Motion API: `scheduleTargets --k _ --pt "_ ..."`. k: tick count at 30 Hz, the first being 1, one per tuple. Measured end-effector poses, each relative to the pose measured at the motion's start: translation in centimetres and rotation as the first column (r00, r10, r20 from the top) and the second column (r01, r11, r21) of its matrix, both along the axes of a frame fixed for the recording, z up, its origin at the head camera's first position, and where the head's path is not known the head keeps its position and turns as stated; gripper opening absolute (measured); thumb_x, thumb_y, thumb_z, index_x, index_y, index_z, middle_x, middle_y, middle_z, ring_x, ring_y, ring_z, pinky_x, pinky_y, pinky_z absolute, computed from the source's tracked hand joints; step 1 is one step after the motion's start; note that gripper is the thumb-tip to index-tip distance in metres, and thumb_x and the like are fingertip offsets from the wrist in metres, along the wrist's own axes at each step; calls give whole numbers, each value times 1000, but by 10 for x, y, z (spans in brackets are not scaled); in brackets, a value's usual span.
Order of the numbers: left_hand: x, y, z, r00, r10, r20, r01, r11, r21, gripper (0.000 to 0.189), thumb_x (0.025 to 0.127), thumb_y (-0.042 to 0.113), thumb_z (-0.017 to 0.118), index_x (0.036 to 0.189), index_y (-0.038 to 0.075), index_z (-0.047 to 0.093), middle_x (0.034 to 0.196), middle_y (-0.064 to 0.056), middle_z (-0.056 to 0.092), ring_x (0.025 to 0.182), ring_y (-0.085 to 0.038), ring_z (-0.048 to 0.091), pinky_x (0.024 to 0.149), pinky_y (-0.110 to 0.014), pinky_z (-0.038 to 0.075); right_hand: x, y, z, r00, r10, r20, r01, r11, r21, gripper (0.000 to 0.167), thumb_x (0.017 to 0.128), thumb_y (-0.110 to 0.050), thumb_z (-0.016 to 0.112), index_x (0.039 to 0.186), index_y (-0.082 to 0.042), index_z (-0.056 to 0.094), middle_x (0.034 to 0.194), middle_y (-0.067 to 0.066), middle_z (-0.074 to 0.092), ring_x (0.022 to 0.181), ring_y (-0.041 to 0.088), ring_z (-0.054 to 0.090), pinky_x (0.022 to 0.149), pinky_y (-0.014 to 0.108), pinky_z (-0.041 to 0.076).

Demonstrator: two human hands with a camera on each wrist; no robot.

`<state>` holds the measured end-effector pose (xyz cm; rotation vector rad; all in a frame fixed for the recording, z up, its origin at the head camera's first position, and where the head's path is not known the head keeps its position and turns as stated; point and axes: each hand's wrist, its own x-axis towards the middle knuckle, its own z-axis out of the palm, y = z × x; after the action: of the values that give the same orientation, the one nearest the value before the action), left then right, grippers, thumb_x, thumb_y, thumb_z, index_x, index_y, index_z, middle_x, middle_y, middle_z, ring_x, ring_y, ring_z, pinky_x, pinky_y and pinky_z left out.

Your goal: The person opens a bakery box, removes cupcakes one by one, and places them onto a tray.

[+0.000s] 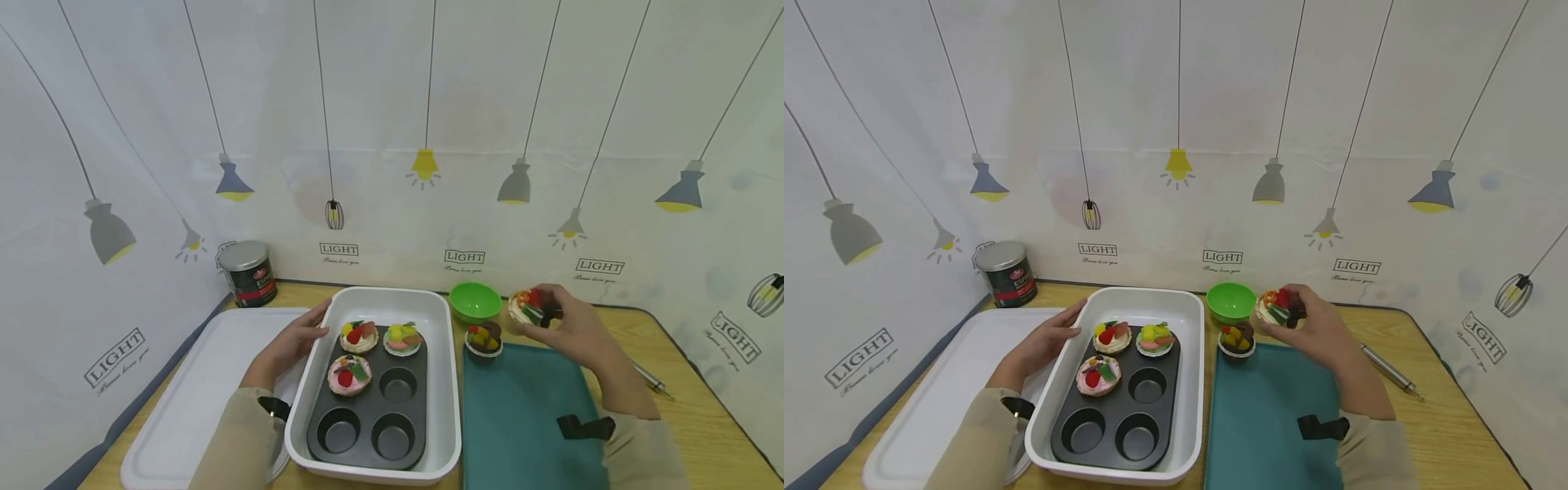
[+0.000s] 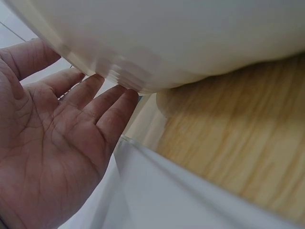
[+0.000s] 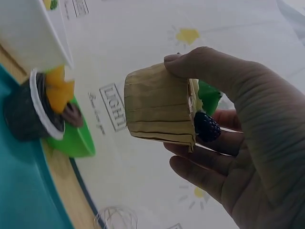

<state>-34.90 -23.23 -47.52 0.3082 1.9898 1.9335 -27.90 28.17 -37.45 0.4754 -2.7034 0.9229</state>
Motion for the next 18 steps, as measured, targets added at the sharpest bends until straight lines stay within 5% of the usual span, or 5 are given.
scheduleTargets --k 9,18 --pt "-1 0 -1 1000 2 4 -2 1000 2 72 99 16 54 162 26 21 168 0 13 154 -27 8 120 -55 13 -13 25 -18 991 -96 97 93 995 30 83 86 -53 75 140 2 45 122 26 61 112 42 60 86 55 52" --pt "0 1 1 1000 22 16 -22 1000 -11 71 99 18 55 161 29 23 168 2 15 153 -27 13 119 -56 15 -24 36 -43 982 -92 167 83 995 58 86 85 -54 75 140 4 45 121 26 61 110 40 60 86 54 52"
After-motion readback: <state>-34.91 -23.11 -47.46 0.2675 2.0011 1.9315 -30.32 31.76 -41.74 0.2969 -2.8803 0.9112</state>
